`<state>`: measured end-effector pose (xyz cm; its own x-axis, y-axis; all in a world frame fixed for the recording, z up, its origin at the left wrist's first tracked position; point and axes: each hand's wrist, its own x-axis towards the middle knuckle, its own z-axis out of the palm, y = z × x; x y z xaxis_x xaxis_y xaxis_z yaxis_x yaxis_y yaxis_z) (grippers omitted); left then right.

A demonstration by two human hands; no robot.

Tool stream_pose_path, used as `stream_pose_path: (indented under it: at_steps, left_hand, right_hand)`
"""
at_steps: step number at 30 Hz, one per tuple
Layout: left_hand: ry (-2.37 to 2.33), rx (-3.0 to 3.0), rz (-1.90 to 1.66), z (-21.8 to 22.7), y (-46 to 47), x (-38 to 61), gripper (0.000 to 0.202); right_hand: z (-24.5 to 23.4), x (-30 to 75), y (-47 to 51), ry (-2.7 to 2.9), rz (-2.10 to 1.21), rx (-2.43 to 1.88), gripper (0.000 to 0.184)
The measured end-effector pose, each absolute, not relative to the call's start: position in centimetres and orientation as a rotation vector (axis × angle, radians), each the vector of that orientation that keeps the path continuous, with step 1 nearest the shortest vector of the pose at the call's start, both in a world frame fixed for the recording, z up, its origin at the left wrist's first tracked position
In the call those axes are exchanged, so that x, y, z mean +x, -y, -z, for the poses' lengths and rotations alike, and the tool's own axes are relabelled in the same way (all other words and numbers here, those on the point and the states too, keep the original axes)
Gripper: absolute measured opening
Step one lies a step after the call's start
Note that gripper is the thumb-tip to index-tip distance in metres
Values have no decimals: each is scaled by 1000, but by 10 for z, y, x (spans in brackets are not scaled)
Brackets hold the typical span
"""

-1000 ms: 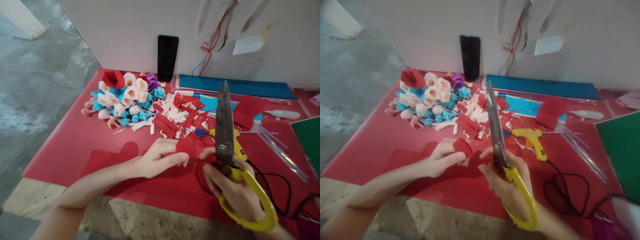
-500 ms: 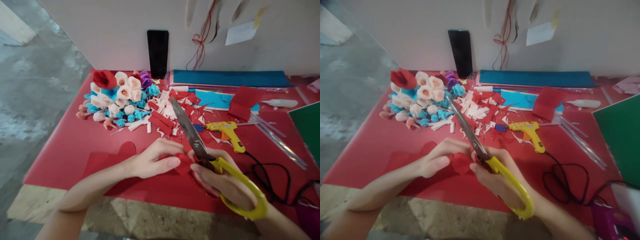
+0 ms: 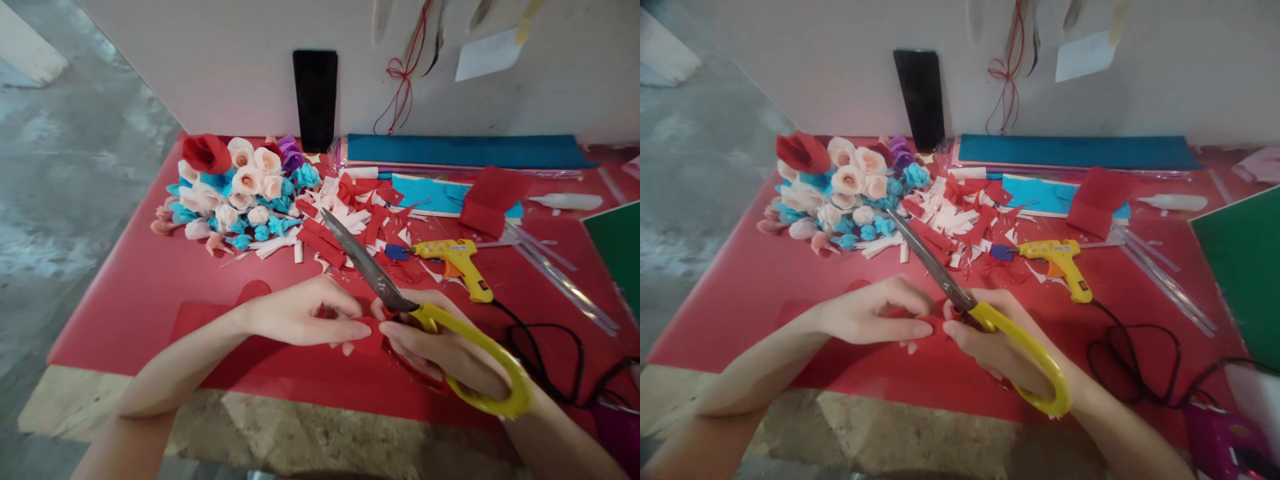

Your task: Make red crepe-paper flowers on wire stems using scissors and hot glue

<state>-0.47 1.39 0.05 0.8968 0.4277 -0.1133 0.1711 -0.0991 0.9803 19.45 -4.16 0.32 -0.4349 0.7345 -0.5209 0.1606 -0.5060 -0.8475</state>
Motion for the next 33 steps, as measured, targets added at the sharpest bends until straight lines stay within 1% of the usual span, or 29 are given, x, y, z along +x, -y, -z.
stream_pose_path:
  at_steps: [5, 8, 10, 13, 16, 18, 20, 22, 25, 29, 31, 33]
  left_hand:
    - [-519, 1596, -365, 3, -11, -3, 34]
    - [-588, 1620, -471, 8, -8, -2, 34]
    - [-600, 1624, -484, 10, -7, 0, 34]
    - [-577, 1564, -441, 11, -7, 1, 33]
    - [-528, 1565, -404, 10, -8, 1, 32]
    - [-514, 1630, -438, 8, -8, 1, 31]
    - [-530, 1703, -490, 8, -7, 2, 30]
    - [-591, 1716, -516, 9, -6, 3, 30]
    - [-706, 1488, -558, 11, -4, 3, 33]
    - [-626, 1049, -726, 12, -4, 1, 36]
    - [-576, 896, -765, 10, -6, 0, 35]
    - [-555, 772, -777, 7, -9, -1, 35]
  right_hand:
    - [-4, 193, 42, 1233, -1898, -1374, 25]
    - [-3, 193, 44, 1232, -1838, -1392, 23]
    - [-2, 194, 45, 1226, -1833, -1399, 23]
    - [-1, 196, 47, 1201, -1874, -1362, 30]
    - [-2, 196, 46, 1211, -1886, -1352, 26]
    - [-1, 195, 45, 1234, -1857, -1384, 22]
    - [0, 192, 45, 1236, -1769, -1436, 19]
    - [2, 189, 44, 1223, -1600, -1464, 15]
    - [5, 187, 43, 1126, -1408, -1422, 15]
    - [2, 190, 35, 947, -1516, -1202, 8]
    - [-2, 192, 31, 910, -1611, -1097, 19]
    - [-6, 193, 31, 891, -1744, -1045, 21]
